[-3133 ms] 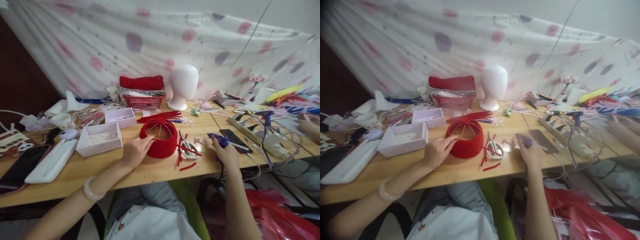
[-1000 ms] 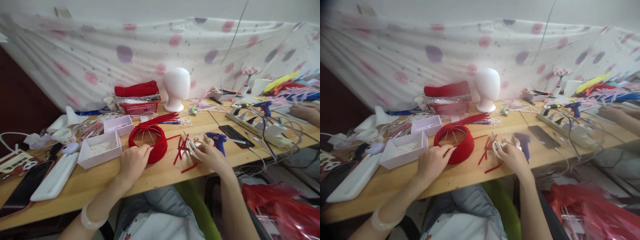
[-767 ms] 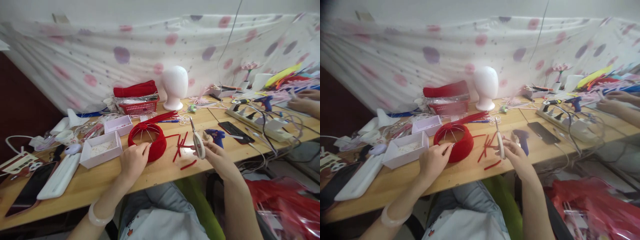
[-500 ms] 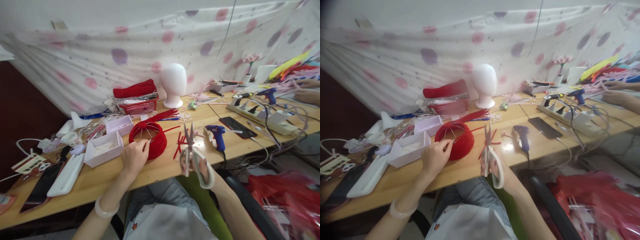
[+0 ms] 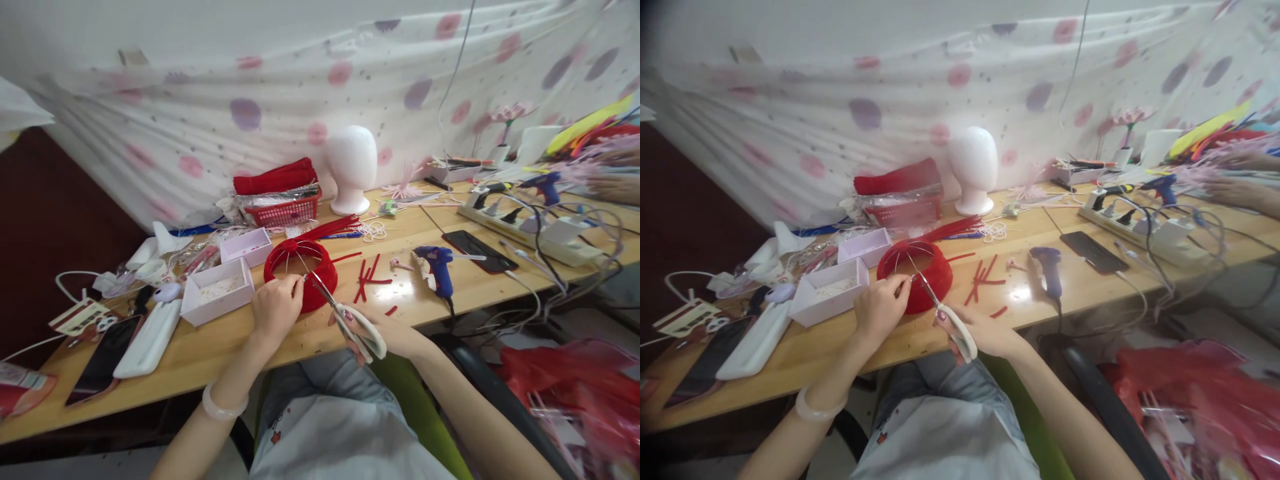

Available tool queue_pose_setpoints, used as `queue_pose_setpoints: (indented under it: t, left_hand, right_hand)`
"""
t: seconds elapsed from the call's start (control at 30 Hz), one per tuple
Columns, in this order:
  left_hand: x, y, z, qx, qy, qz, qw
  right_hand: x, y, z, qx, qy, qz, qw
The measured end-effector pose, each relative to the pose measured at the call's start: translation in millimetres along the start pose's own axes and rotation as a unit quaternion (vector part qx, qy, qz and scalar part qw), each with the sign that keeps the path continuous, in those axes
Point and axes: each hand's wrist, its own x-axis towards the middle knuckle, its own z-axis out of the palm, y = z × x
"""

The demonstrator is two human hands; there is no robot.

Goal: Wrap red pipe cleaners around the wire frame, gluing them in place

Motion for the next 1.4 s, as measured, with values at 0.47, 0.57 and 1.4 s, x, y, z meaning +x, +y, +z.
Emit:
queue_pose_setpoints:
  t: [0.47, 0.57, 1.4]
  left_hand:
    - [0, 1, -0.5, -0.011, -0.003, 0.006, 1.000]
    - [0, 1, -0.6, -0.014, -0.003, 0.009, 1.000]
    - [-2, -2, 0.6, -0.012, 0.010, 0.025, 1.000]
  right_hand:
    - [16, -10, 3, -0.003, 0.060, 0.044, 0.997]
    - [21, -10, 3, 0.001, 0.075, 0.061, 0.995]
    - [18, 4, 9, -0.117, 0.142, -0.026, 0.983]
